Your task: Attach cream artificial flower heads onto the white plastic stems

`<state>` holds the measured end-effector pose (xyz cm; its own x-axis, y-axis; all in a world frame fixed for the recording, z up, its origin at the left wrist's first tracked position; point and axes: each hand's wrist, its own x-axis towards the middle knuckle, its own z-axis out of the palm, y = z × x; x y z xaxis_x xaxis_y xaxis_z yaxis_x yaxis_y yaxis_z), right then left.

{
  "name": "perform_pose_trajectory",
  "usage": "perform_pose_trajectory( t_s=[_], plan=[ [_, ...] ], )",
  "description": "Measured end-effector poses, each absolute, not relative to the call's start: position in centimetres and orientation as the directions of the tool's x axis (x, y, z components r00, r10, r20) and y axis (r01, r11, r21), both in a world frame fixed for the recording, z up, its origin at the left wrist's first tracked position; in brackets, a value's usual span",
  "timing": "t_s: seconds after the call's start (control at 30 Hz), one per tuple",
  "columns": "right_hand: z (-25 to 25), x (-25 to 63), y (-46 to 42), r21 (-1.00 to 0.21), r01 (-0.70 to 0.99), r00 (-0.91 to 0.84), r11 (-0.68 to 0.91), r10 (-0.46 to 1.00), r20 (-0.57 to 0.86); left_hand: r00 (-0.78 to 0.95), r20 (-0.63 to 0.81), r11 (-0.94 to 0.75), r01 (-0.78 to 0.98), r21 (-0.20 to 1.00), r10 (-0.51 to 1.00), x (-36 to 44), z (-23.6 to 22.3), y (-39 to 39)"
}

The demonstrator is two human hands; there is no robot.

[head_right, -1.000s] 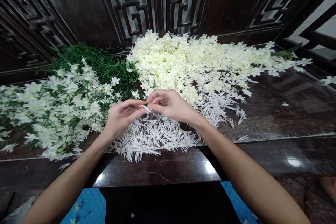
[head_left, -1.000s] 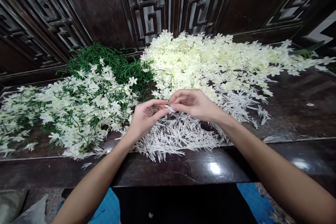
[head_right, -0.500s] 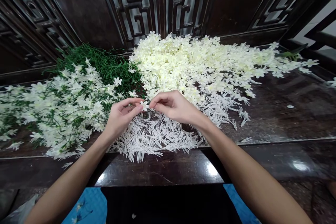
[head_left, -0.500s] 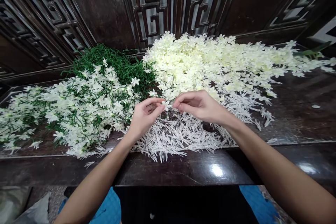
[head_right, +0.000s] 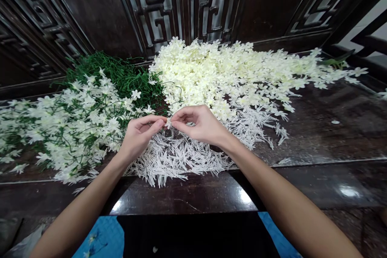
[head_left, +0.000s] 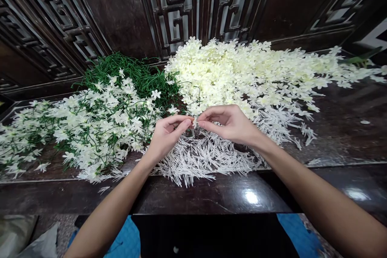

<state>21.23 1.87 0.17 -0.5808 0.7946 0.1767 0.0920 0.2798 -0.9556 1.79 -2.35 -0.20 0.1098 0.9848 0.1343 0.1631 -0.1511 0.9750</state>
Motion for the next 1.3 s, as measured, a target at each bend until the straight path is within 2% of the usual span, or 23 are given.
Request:
perform_pose_trajectory(
  t_s=[0.27,0.57,0.8,1.13,1.3],
  plan=[
    [-0.32,20.9,1.53,-0.956,0.057,-0.541,0.287,0.814,0.212,0.147,0.181,-0.202,0.141,0.969,0.972,1.61,-0.73,-2.1],
    [-0.58,20.48,1.41,-0.938,0.07,-0.485,0.339,0.833,0.265,0.122,0.24,-0.259,0.187,0.948,0.963,1.83,-0.55,-2.3],
    [-0.2,20.56,1.52,-0.938,0.071,-0.455,0.34,0.848,0.273,0.188,0.299,-0.34,0.257,0.904,0.936,1.41,-0.76,-2.08],
    [-0.16,20.58,1.37,-0.951,0.08,-0.469,0.297,0.854,0.227,0.151,0.309,-0.339,0.248,0.908,0.939,1.53,-0.42,-2.2],
    [-0.27,20.7,1.65,-0.968,0.118,-0.563,0.222,0.818,0.119,0.107,0.312,-0.329,0.234,0.915,0.944,1.69,-0.3,-2.2]
  ],
)
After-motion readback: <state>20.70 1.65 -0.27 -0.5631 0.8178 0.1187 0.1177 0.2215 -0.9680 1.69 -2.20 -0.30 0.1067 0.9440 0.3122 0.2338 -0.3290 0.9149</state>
